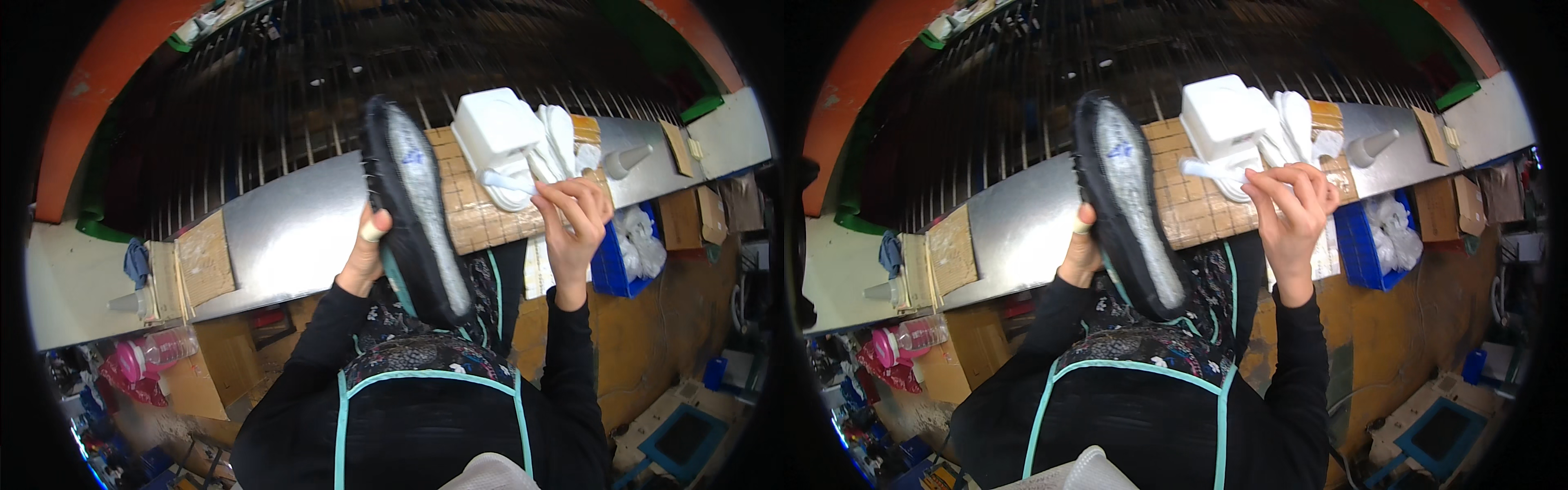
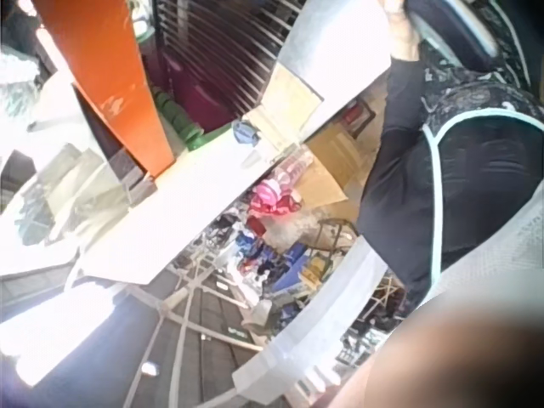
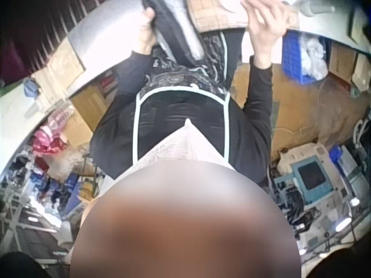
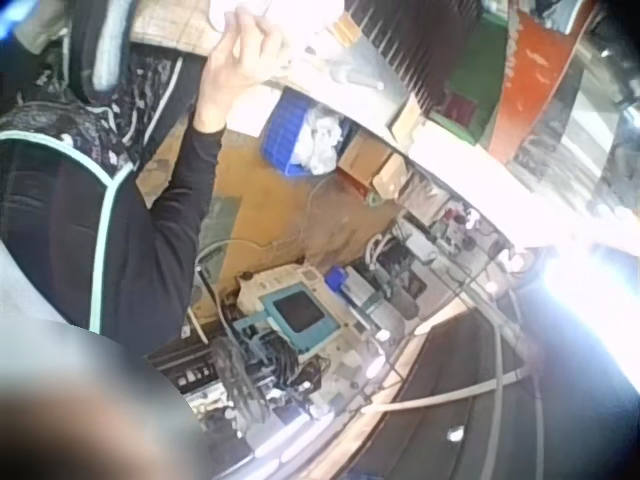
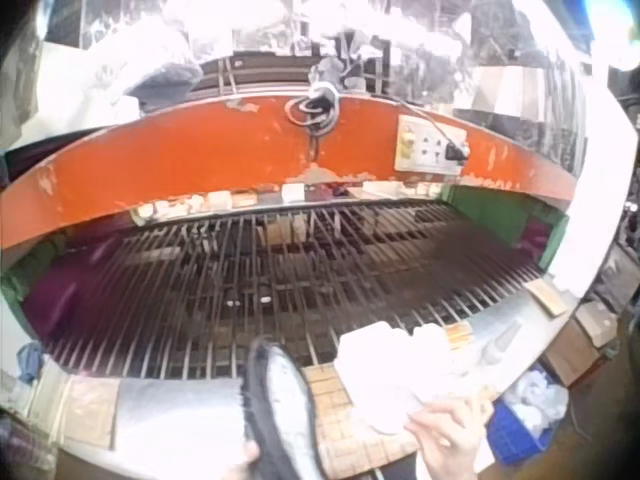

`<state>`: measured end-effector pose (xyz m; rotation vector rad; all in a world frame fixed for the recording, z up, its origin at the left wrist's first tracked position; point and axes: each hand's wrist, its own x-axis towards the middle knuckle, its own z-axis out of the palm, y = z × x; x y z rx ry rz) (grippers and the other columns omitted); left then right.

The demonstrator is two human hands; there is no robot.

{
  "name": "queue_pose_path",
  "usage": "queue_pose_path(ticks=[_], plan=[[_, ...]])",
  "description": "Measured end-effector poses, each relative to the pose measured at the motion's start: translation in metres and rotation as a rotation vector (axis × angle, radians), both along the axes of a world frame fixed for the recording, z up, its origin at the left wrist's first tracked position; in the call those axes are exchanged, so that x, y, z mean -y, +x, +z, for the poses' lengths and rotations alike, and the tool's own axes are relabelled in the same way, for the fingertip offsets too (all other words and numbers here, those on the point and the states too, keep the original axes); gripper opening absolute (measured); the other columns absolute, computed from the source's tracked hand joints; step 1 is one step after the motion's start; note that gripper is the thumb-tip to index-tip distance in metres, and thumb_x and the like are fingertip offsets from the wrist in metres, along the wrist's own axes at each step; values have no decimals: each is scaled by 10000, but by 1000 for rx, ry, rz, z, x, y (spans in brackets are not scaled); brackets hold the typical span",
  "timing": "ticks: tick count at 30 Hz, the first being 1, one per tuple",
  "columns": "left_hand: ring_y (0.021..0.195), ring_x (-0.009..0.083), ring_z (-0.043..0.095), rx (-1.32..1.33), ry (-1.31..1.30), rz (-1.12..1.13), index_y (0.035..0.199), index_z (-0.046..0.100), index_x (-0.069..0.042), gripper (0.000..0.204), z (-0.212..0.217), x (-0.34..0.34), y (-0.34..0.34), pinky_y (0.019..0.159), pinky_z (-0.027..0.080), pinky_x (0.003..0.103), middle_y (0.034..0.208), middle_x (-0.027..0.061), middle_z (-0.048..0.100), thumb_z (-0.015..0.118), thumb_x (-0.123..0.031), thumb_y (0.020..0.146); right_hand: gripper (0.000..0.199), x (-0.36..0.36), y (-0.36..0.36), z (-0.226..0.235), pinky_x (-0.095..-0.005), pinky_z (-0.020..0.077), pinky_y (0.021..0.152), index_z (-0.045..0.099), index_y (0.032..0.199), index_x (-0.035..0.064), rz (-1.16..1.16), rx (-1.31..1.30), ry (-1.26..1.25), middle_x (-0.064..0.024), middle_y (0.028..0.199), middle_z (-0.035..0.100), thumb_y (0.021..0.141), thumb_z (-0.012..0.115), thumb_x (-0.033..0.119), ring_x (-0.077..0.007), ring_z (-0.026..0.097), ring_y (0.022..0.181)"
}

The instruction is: The person holds a black shoe and uses a small brush to apply a white adhesive to the sole. The person repeatedly dips the brush into a container and spreads the adhesive along the sole's edge and surface. The shoe is rotated to access different areas, and the process continues until the clip ends.

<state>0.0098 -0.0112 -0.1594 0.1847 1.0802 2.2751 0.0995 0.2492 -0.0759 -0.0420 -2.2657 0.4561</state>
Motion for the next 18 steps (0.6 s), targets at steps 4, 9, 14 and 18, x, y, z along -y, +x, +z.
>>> queue_pose_path(ticks=[4,9,14,18], plan=[[1236,256,500,-134,-12,-28,1463,259,-10,1143,16,-12,3,1043,436,377,1346,157,465,780,-645,668,210,41,-2,20,-330,332,864,764,931,146,147,-69,-135,17,843,656,732,805,93,-138,593,789],[1255,254,485,-206,-178,62,1457,278,0,1265,32,-6,20,1054,413,394,1357,141,463,784,-737,563,186,71,-7,4,-294,320,758,764,942,97,280,58,-477,-8,877,640,758,787,75,-106,518,663],[1263,267,482,-288,-206,94,1462,265,9,1263,34,-2,24,1057,408,396,1364,158,449,799,-709,570,187,77,-18,0,-266,337,731,758,966,70,315,76,-601,-14,886,617,779,774,75,-96,506,657],[1309,281,437,-366,-169,81,1479,241,32,1204,32,2,24,1097,356,394,1405,176,419,820,-598,633,182,78,-33,7,-265,337,727,757,972,71,322,59,-567,-16,890,611,790,766,82,-98,501,640]])
